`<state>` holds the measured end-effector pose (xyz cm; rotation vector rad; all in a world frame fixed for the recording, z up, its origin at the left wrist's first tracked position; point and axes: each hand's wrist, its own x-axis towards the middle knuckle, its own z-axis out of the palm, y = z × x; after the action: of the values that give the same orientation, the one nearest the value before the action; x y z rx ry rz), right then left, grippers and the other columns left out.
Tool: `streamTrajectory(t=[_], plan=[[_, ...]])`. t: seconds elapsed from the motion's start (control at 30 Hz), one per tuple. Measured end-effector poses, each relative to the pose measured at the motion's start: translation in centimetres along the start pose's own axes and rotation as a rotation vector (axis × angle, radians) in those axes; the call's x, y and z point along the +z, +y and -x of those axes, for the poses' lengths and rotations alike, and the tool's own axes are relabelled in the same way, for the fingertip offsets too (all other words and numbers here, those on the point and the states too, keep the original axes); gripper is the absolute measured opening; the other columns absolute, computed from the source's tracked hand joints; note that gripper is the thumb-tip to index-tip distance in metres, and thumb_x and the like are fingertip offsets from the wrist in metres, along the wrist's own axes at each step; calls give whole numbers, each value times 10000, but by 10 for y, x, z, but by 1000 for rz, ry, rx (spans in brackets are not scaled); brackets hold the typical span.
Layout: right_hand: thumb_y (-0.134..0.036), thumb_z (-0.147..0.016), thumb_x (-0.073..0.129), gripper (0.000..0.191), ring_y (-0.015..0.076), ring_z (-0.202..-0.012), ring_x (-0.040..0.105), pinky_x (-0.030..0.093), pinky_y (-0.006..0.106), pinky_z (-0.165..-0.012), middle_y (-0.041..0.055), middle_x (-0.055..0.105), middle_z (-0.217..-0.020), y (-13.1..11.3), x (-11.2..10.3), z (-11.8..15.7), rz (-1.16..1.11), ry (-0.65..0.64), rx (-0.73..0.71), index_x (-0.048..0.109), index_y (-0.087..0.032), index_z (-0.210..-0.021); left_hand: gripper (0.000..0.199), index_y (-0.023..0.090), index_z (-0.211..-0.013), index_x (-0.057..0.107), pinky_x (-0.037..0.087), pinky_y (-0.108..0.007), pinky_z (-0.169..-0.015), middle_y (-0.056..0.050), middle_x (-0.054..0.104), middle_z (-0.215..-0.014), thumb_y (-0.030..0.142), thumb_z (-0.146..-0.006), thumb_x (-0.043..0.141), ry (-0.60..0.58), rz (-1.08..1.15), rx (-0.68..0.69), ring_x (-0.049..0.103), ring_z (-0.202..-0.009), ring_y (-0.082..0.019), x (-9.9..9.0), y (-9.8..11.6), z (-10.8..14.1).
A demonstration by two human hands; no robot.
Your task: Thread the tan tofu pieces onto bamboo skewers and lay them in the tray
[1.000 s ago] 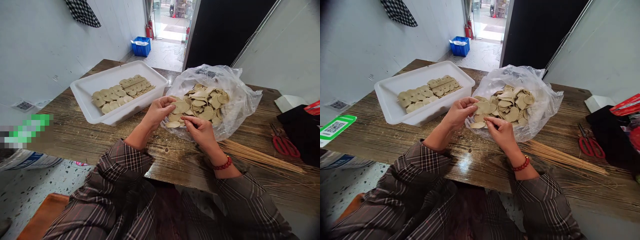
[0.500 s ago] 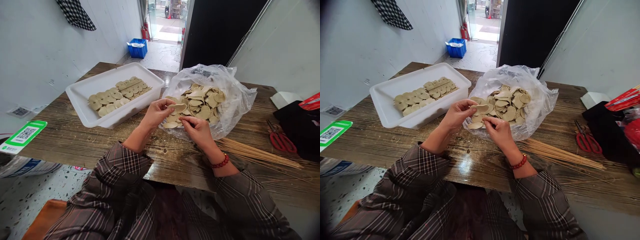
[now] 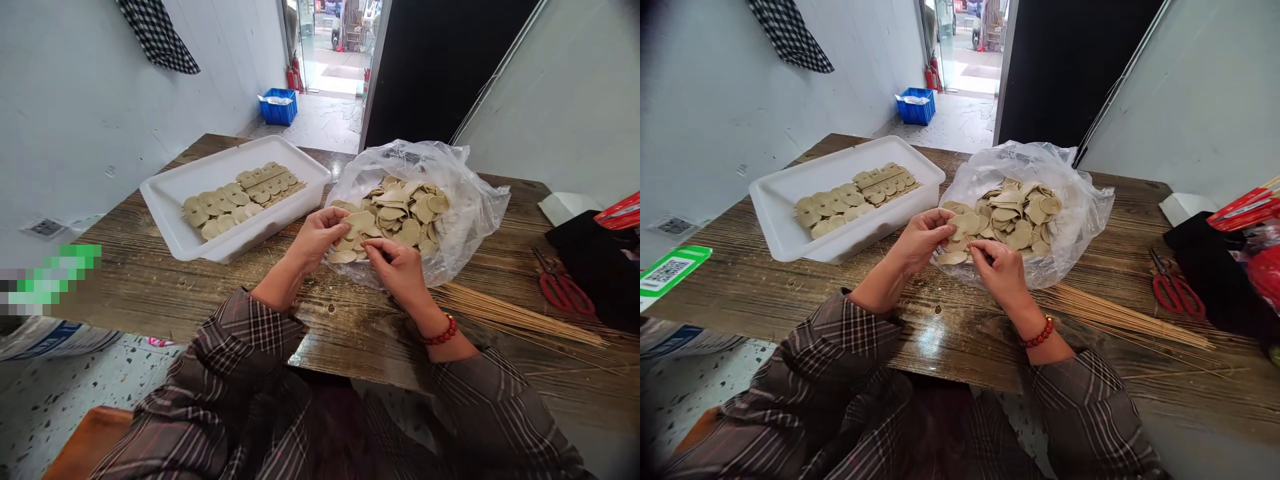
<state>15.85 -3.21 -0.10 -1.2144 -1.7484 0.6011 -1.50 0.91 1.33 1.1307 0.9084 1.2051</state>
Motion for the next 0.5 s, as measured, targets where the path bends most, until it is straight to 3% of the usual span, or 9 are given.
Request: streamTrajectory(t=[0.5], plan=[[-333,-898,570,226,203,-734,692,530,329,-704,52,750,-777,1,-1,3,47,35,-64,761,-212,-895,288,132,-837,644,354,-176,-464,12,624,-688,258,-643,815,8,190,-104,542,-551,-58,4,-3,1]])
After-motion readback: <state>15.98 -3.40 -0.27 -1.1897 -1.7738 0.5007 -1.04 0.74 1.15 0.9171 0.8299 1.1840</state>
